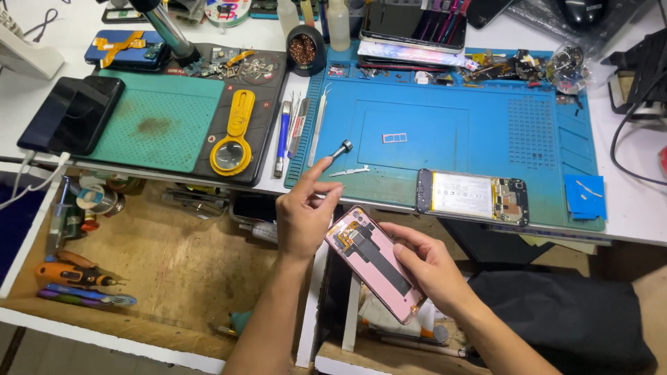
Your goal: Repairing a mobile phone by inspecting and assembling the screen and internal components
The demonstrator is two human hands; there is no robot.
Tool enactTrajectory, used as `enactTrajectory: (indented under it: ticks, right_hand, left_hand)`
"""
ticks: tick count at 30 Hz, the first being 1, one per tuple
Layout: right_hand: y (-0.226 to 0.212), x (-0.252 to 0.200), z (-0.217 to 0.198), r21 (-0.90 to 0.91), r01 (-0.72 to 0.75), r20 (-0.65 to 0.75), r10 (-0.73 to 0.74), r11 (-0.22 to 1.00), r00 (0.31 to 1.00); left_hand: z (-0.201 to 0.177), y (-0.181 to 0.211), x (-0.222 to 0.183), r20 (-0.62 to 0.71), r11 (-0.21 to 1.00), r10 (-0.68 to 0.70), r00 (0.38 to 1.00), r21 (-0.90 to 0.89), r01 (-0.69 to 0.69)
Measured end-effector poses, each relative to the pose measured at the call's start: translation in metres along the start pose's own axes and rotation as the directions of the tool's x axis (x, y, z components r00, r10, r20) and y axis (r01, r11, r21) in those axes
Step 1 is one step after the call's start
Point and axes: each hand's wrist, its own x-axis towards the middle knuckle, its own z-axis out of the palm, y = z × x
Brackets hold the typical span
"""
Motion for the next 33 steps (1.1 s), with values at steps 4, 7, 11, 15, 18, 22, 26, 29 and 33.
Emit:
enactTrajectory:
  ticks: [4,7,11,15,18,22,26,29,33]
  right_hand:
    - [0.001,0.0,-0.004,-0.121,0.011,0.009,-0.01,0.993,1.0]
    - [-0.004,-0.002,-0.003,-0.155,-0.025,0.015,0.027,0.988,1.0]
    - [-0.01,-0.006,-0.002,-0.171,-0.014,0.067,0.026,0.985,0.997]
    - [-0.013,-0.008,-0.001,-0.108,-0.02,0.078,0.028,0.994,0.997]
    - [-0.015,-0.008,-0.002,-0.174,0.004,0.078,0.009,0.985,0.997]
    - [-0.015,-0.008,-0.004,-0.113,-0.018,0.099,0.029,0.993,0.995]
    - [-0.022,-0.009,-0.004,-0.039,-0.072,0.104,0.076,0.997,0.992]
    - [-0.025,-0.009,-0.005,-0.032,-0.086,0.095,0.089,0.996,0.991]
    - [-0.023,-0.007,-0.008,-0.123,-0.073,0.083,0.083,0.99,0.993]
  left_hand:
    - [0.0,-0.014,0.007,0.085,0.964,0.155,0.984,0.204,-0.169]
    - [0.003,-0.019,0.012,0.152,0.884,0.221,0.963,0.387,-0.264]
    - [0.008,-0.014,0.01,0.198,0.786,0.202,0.959,0.551,-0.28]
    - [0.008,-0.014,0.01,0.195,0.778,0.19,0.962,0.568,-0.269]
    - [0.007,-0.01,0.01,0.2,0.781,0.16,0.967,0.573,-0.248]
    - [0.003,-0.003,0.009,0.227,0.786,0.131,0.965,0.569,-0.241]
    - [-0.003,-0.008,0.008,0.189,0.853,0.205,0.96,0.447,-0.27]
    - [-0.019,0.008,0.008,0.141,0.938,0.26,0.955,0.198,-0.285]
    - [-0.035,0.034,0.01,0.375,0.97,0.234,0.897,-0.15,-0.19]
